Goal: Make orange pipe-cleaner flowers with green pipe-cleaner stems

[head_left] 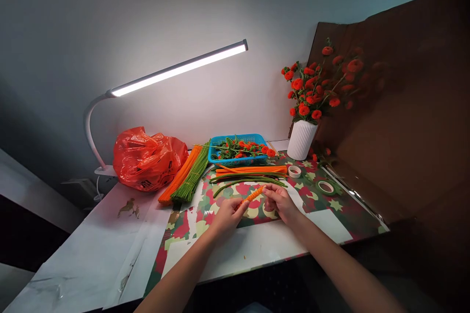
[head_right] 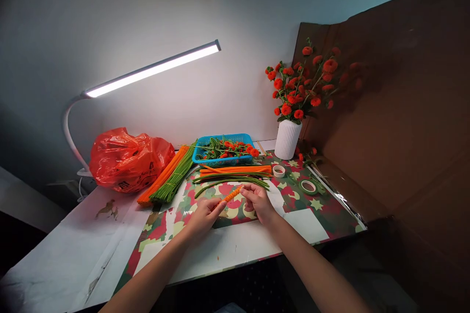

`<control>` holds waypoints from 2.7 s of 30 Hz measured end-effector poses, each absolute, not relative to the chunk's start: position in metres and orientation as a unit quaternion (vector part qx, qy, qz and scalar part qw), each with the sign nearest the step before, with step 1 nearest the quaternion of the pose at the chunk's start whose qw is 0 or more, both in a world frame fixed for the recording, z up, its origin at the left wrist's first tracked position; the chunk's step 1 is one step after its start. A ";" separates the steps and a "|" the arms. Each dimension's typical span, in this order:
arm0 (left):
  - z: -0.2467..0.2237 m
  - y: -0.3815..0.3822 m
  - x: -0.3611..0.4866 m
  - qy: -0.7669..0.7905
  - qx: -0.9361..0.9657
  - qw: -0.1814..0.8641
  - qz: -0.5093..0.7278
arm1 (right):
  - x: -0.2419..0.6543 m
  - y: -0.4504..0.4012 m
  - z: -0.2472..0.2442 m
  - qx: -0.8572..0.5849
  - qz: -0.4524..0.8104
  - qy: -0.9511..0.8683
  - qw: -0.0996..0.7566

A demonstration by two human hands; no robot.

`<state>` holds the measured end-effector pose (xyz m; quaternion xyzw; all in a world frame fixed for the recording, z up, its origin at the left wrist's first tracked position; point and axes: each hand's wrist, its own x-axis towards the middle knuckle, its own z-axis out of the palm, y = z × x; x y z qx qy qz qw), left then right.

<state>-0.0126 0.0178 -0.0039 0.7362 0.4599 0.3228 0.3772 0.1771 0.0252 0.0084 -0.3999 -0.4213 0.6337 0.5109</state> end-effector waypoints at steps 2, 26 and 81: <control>-0.004 0.018 -0.012 0.458 0.737 0.378 0.322 | 0.173 0.022 0.006 -0.393 0.644 -0.435 0.492; 0.000 0.009 -0.013 0.424 0.824 0.275 0.255 | 0.191 0.029 0.049 -0.421 0.431 -0.752 0.268; -0.004 0.019 -0.010 0.372 0.524 0.689 0.336 | 0.159 0.052 0.007 -0.270 0.627 -0.510 0.523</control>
